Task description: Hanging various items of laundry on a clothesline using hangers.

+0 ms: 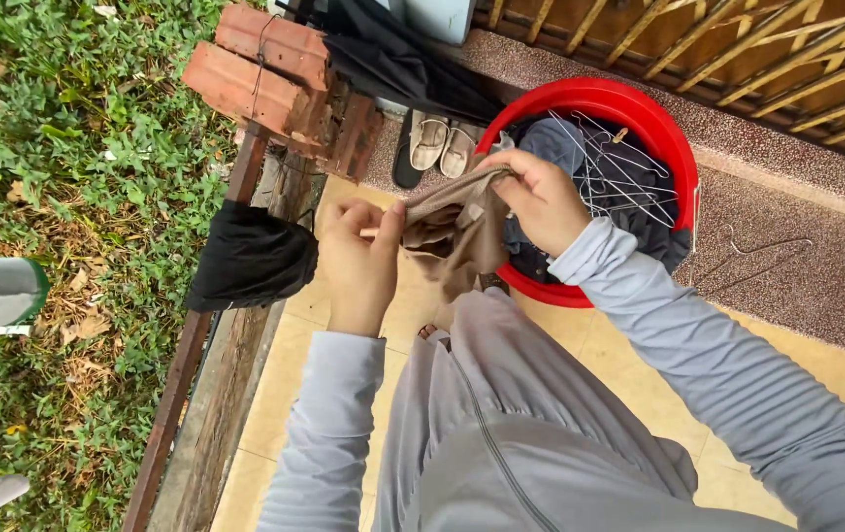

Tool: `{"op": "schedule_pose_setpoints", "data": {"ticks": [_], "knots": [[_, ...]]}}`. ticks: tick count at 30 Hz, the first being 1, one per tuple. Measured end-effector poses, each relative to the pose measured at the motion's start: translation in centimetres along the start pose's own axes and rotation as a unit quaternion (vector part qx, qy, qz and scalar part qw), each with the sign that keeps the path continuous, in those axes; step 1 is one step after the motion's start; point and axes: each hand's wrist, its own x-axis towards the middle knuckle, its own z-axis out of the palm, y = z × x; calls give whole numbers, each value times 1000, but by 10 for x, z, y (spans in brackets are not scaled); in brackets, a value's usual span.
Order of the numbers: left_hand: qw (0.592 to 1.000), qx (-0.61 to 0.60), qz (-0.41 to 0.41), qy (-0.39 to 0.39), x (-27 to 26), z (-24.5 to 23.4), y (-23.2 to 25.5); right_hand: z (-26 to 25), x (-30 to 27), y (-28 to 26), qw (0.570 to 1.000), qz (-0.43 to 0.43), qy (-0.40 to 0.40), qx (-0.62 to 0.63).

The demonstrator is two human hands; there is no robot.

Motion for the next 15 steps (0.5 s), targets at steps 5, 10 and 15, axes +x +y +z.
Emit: {"op": "schedule_pose_setpoints", "data": {"ticks": [5,10,15], "knots": [[950,-62,303,43,1,-2,-42,15,6,-26,992,45,1,114],[947,-236,127,-174,-14,13,-29,37,9,-32,983,7,17,180],[959,-42,246,-136,-5,43,-44,51,-18,12,986,51,45,155]]}}
